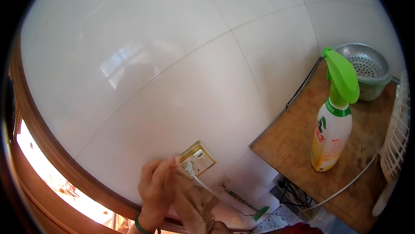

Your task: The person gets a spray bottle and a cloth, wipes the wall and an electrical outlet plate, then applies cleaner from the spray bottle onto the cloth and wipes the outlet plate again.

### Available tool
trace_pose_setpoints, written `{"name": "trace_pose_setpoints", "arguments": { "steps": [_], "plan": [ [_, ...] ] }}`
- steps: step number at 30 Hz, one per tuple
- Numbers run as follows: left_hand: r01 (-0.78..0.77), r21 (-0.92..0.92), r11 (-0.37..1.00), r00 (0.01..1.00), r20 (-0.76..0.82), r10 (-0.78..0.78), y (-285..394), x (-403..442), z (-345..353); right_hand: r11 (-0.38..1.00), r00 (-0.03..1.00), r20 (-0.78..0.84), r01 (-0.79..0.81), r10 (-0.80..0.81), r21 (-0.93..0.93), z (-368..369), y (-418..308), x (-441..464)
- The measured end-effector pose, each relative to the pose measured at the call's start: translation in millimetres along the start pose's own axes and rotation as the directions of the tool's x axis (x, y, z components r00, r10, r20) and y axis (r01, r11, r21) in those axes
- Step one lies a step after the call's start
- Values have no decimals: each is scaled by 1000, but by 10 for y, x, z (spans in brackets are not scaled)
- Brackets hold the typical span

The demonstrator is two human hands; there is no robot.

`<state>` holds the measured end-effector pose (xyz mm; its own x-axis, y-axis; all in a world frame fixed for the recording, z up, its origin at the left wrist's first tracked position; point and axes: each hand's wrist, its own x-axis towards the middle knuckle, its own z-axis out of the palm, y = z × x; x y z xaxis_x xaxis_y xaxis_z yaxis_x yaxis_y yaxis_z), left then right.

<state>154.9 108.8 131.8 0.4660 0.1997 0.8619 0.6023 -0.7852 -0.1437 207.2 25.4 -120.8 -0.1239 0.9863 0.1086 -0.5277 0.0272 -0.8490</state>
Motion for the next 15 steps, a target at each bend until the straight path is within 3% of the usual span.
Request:
{"name": "trace_pose_setpoints", "arguments": {
  "steps": [2,3,5,10,15],
  "plan": [
    [-88,55,995,996,6,87,-60,22,-76,999,999,24,-43,43,-14,-36,138,18],
    [-87,58,995,996,15,86,-103,19,-97,999,998,27,-48,48,-6,-138,510,71],
    [-243,69,968,964,130,233,-170,8,-132,986,996,74,-38,51,-164,-371,1338,182],
    [-234,123,964,964,161,214,-80,51,-176,999,996,75,-47,48,-14,23,302,64],
    [-277,164,947,956,144,255,-195,-25,-122,988,977,170,-143,131,59,4,162,42]
  ]
}}
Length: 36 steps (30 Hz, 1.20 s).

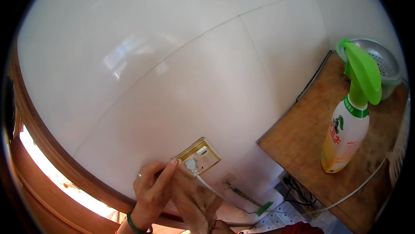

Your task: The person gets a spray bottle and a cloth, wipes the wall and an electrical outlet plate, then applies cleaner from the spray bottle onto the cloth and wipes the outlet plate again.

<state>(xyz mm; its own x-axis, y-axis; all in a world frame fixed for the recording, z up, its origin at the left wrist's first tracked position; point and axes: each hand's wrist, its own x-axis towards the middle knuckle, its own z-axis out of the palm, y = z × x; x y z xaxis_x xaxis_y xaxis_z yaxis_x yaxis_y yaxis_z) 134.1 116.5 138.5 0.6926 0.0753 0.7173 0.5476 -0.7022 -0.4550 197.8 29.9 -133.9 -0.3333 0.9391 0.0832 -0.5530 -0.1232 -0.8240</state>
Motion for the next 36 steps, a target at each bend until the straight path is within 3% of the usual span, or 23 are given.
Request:
{"name": "trace_pose_setpoints", "arguments": {
  "steps": [2,5,8,11,16,20,23,24,27,29,36],
  "plan": [
    [21,-109,994,999,-43,-25,-14,18,43,995,995,14,100,-100,-4,-20,60,23],
    [54,-233,971,997,-44,-66,5,114,29,994,995,-7,104,-104,14,-22,66,45],
    [121,-202,972,993,18,-120,86,248,-28,996,997,-31,77,-76,42,-42,54,54],
    [97,-179,979,992,100,-80,78,439,-38,996,998,-42,59,-57,65,-49,121,59],
    [89,-248,965,993,101,-66,115,585,46,994,998,-60,-6,12,109,49,437,150],
    [107,-202,974,989,125,-83,-5,348,-95,918,965,-174,-116,195,380,29,994,238],
    [148,-162,976,987,82,-136,-1,295,-186,994,991,-81,-105,105,9,-81,964,160],
    [147,-161,976,988,81,-135,7,308,-174,998,996,-63,-60,59,-26,-51,778,79],
    [130,-205,970,991,47,-123,5,399,-78,999,998,-65,28,-27,17,-15,346,17],
    [41,-211,977,994,110,-18,26,551,18,999,997,-69,46,-44,22,-11,268,10],
    [40,-245,969,995,98,-17,-15,489,-84,996,993,-95,74,-70,43,22,268,27]
  ]
}}
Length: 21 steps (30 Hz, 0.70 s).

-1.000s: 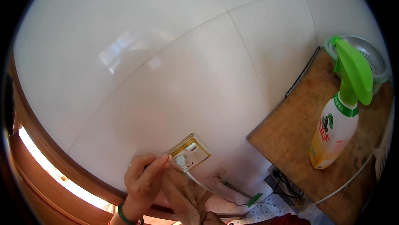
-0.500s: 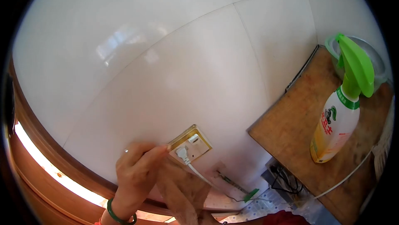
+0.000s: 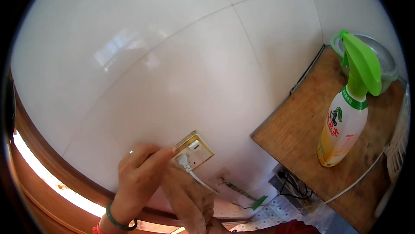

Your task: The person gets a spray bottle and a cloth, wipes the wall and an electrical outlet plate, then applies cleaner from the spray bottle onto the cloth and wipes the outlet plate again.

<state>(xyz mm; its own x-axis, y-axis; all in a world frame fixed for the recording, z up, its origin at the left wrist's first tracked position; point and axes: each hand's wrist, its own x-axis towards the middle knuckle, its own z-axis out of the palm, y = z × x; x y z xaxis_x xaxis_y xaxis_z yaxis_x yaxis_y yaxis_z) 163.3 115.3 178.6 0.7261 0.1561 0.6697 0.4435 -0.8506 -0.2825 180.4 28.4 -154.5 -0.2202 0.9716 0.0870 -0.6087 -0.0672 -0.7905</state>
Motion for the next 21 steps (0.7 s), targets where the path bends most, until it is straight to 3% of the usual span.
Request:
{"name": "trace_pose_setpoints", "arguments": {
  "steps": [2,11,21],
  "plan": [
    [40,66,997,998,38,-42,-16,-96,-85,1000,1000,-8,7,-7,17,5,-18,-13],
    [-63,54,997,996,71,59,-2,149,116,999,1000,-18,24,-24,33,-16,-18,22],
    [-45,74,996,995,93,38,-40,-26,-78,993,995,-62,82,-77,83,-28,-229,-54]
  ]
}}
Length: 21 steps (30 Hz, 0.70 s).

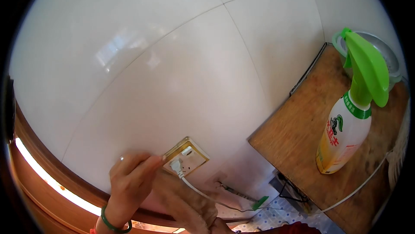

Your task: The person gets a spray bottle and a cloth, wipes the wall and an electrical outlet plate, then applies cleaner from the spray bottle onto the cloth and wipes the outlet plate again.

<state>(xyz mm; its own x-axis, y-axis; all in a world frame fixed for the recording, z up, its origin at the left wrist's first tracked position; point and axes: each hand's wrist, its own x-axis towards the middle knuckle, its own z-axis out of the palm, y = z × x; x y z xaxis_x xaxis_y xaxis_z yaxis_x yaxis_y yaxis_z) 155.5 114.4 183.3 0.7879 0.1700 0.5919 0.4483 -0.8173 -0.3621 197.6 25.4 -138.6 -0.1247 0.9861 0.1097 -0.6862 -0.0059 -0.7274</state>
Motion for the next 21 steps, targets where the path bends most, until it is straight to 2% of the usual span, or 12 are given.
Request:
{"name": "trace_pose_setpoints", "arguments": {
  "steps": [2,3,8,14,18,21],
  "plan": [
    [9,-55,998,998,-58,-12,47,170,129,1000,1000,-13,23,-23,19,42,-30,19],
    [13,-53,999,998,-60,-16,64,226,176,1000,1000,-10,-12,11,-28,15,89,43],
    [-34,-25,999,999,19,34,18,149,90,1000,1000,9,-28,28,10,-20,385,45],
    [1,-8,1000,999,32,-1,-21,-20,-36,1000,1000,-8,-25,25,-12,-40,261,-8],
    [-10,-24,1000,1000,-1,10,45,289,166,999,1000,-18,-23,23,-26,-65,186,23],
    [-65,-54,996,996,50,68,24,313,189,999,999,-32,-22,20,-40,-86,179,23]
  ]
}}
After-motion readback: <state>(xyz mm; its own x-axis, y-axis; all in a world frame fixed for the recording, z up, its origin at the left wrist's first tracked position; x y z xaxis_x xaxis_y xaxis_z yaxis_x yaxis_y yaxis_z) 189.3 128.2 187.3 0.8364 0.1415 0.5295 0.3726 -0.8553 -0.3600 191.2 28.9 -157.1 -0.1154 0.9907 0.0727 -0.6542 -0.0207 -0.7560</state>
